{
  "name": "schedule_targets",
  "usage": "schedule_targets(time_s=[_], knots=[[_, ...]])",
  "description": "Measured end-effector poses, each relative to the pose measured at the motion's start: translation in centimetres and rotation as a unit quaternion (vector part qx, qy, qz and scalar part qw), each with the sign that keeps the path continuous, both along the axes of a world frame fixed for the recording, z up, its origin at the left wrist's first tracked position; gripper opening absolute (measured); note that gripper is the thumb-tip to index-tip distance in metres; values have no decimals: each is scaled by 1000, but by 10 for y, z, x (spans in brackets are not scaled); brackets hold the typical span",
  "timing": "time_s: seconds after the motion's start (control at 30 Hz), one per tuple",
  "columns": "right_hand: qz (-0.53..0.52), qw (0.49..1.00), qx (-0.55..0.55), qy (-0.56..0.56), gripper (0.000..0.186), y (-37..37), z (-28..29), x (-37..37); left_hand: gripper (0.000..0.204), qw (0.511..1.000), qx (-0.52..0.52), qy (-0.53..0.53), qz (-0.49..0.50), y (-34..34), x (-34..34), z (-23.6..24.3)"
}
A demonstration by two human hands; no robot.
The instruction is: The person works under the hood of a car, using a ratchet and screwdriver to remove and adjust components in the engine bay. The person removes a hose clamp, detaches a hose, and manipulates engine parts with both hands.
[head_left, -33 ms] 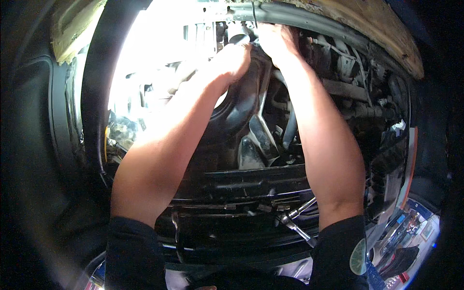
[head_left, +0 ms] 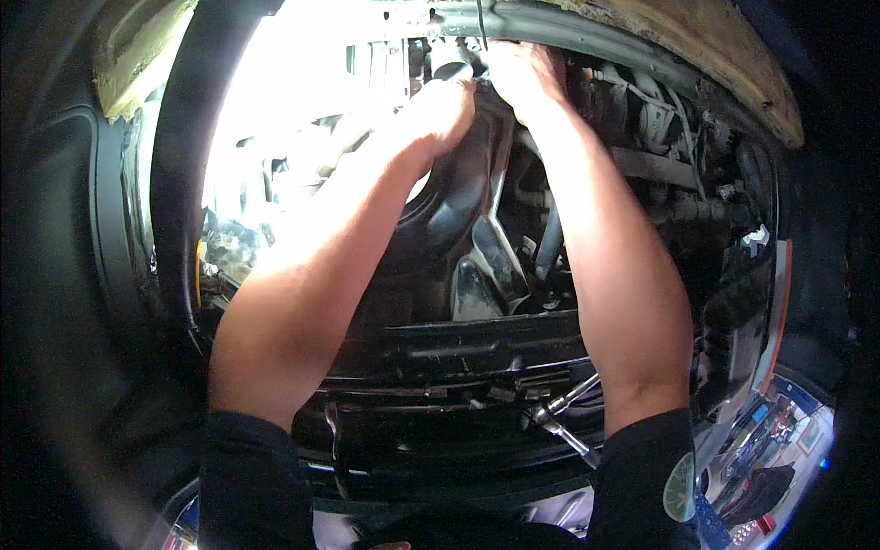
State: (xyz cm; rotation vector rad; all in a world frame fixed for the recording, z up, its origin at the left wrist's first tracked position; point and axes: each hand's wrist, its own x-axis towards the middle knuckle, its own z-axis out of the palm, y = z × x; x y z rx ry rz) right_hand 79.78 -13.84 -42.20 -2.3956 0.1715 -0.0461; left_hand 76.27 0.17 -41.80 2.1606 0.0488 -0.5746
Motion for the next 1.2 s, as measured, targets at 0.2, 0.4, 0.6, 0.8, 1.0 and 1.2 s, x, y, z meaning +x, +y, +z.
schedule_targets(time_s=[0.2,0.4,0.6,0.8,1.0,1.2], knots=[[-98,993,-40,57,68,3,0,4,49,993,-86,28,71,-6,-4,-6],[-10,998,-18,-53,68,-11,-16,6,41,992,-114,39,36,-7,3,-11],[5,998,53,17,89,-13,-3,3,40,996,-16,-83,-34,0,-3,-4],[-37,998,53,19,78,-5,9,-6,50,989,50,-122,-73,-4,-6,8],[-26,998,14,55,65,-7,9,-1,67,963,159,-92,-199,-9,-18,4],[1,997,-67,35,63,-9,6,4,68,983,97,-74,-139,-6,-17,6]])
